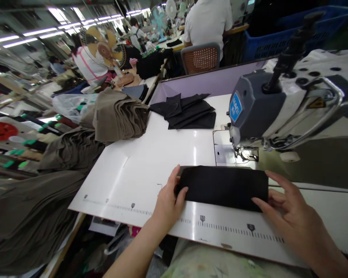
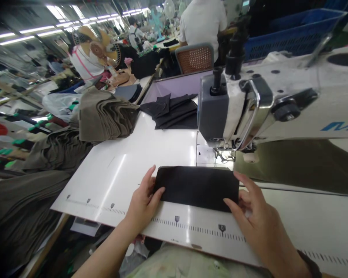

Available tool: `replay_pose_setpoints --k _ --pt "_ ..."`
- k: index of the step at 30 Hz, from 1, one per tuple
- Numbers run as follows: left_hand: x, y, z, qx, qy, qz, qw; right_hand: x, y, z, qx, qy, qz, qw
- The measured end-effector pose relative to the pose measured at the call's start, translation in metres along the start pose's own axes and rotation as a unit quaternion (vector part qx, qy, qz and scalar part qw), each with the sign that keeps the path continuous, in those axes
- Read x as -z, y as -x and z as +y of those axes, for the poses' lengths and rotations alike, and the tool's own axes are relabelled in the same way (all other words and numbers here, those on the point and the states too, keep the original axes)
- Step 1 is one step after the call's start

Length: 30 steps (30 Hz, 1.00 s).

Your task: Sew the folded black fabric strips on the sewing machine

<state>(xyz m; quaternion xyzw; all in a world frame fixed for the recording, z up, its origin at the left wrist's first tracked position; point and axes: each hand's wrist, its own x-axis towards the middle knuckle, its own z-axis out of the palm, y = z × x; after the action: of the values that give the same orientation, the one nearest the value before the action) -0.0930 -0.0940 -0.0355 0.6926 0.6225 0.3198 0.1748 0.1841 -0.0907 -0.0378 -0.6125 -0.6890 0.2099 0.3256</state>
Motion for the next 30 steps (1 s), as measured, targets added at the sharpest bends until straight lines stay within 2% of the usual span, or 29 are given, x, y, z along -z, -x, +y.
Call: replay_pose_setpoints --k 2,5,9,22,30 --pt "-0.001 0.0 -0.002 -0.044 -0.003 0.012 0.999 0.0 0.001 0.001 0.016 0.011 0.003 1.0" --pt "0.003 -0.003 -0.001 -0.103 0.004 -0.019 0.995 0.001 -0.002 0.0 0.045 0.025 -0.024 0.998" --pt "0.008 -0.007 0.002 -0.085 -0.021 -0.048 0.995 -0.001 -0.004 -0.002 0.037 0.039 -0.028 0.998" --pt "0.008 -0.008 -0.005 -0.105 -0.08 -0.023 0.991 -0.005 -0.009 -0.002 0.004 0.037 -0.035 0.999" --pt "0.006 -0.007 -0.004 -0.113 -0.095 -0.009 0.989 -0.007 -0.016 -0.002 0.032 0.06 -0.03 0.997"
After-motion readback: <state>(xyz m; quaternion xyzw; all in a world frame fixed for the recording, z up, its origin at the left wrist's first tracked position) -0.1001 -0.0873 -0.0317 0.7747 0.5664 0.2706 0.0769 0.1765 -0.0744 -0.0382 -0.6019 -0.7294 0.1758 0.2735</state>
